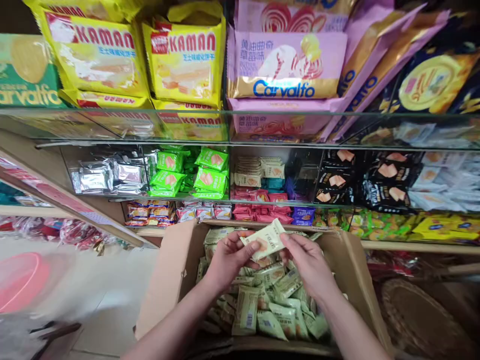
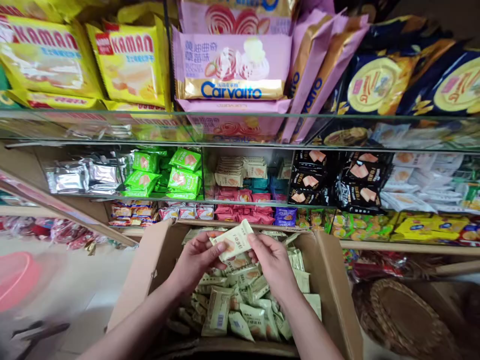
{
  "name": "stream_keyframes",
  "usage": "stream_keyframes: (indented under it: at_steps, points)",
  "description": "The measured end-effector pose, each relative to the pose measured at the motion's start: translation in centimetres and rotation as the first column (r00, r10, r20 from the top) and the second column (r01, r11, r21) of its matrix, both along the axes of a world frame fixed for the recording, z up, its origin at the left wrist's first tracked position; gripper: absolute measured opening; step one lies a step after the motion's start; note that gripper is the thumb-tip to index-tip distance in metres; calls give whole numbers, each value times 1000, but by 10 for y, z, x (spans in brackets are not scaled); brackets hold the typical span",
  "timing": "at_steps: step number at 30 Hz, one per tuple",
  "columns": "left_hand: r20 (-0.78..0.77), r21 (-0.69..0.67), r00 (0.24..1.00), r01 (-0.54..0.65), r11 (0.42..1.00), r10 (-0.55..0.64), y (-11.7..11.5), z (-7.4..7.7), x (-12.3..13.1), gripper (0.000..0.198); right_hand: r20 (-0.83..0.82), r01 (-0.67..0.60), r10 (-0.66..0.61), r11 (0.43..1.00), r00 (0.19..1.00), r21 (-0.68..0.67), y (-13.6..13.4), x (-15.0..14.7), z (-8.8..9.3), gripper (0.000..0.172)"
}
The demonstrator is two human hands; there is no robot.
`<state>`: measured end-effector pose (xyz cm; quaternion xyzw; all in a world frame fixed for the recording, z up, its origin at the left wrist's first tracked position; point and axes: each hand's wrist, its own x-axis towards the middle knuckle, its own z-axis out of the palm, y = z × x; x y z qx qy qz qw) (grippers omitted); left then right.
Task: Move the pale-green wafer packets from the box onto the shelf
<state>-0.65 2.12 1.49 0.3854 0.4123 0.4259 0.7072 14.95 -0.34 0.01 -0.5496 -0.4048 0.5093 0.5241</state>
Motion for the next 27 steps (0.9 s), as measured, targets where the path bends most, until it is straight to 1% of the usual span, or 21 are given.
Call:
stream_keyframes:
  at_steps: [3, 7, 8, 10, 11, 13, 14, 15, 16, 17, 18, 19, 20, 21, 22, 24, 26, 27]
  points:
    - [-38, 12, 999, 29, 1000, -28, 1, 0, -1, 33, -31, -7, 7, 1000, 999, 15, 0, 1, -2, 28]
    - [-15, 2, 998, 58, 998, -58, -3, 0, -1, 31, -79, 92, -88, 994, 993, 56, -3, -3, -7, 26]
    - [-8, -8, 998, 68, 998, -68, -3, 0, -1, 29, -74, 96, -91, 993, 993, 65, -3, -2, -8, 26]
    - [-35, 22, 993, 109, 994, -109, -5, 0, -3, 25, 1, 47, -47, 996, 999, 82, -4, 1, -5, 26]
    - [-70, 63, 989, 137, 989, -132, -6, 0, -5, 23, 71, -8, 2, 996, 997, 89, -4, 2, -3, 27]
    - [-133, 145, 974, 202, 969, -183, -8, -1, -7, 24, 224, -135, 111, 986, 968, 97, -6, 5, 2, 30]
    - [-149, 165, 967, 232, 959, -209, -9, -1, -8, 25, 270, -179, 147, 979, 951, 98, -8, 4, 4, 32]
    - [-147, 165, 963, 249, 954, -226, -10, -2, -7, 26, 273, -199, 166, 975, 948, 98, -9, 2, 4, 31]
    - [-129, 155, 966, 242, 958, -223, -11, -3, -7, 26, 232, -208, 182, 974, 956, 93, -10, -1, 4, 27]
    - [-99, 144, 976, 207, 968, -194, -12, -4, -6, 24, 153, -209, 195, 974, 969, 86, -12, -6, 2, 22]
    - [-59, 128, 988, 149, 980, -143, -13, -5, -4, 23, 57, -210, 206, 974, 977, 79, -14, -11, 0, 23]
    - [-17, 108, 996, 85, 990, -83, -14, -6, -3, 22, -31, -217, 220, 974, 975, 69, -17, -16, -3, 31]
    - [24, 85, 999, 34, 996, -37, -15, -7, -1, 22, -84, -229, 234, 972, 969, 57, -19, -21, -6, 37]
    - [58, 64, 998, 10, 998, -14, -16, -7, -1, 22, -88, -243, 246, 969, 965, 43, -22, -25, -7, 40]
    - [82, 48, 997, 6, 999, -10, -17, -7, -1, 22, -47, -255, 256, 967, 966, 26, -25, -26, -7, 38]
    - [94, 36, 995, 8, 999, -11, -17, -6, -5, 22, 109, -275, 274, 962, 956, -7, -28, -22, 1, 34]
    - [64, 33, 998, -6, 999, 4, -16, -7, -12, 21, 325, -278, 273, 960, 906, -31, -25, -9, 20, 31]
    - [40, 32, 999, -8, 999, 7, -15, -8, -16, 20, 454, -250, 233, 968, 860, -24, -18, -1, 32, 31]
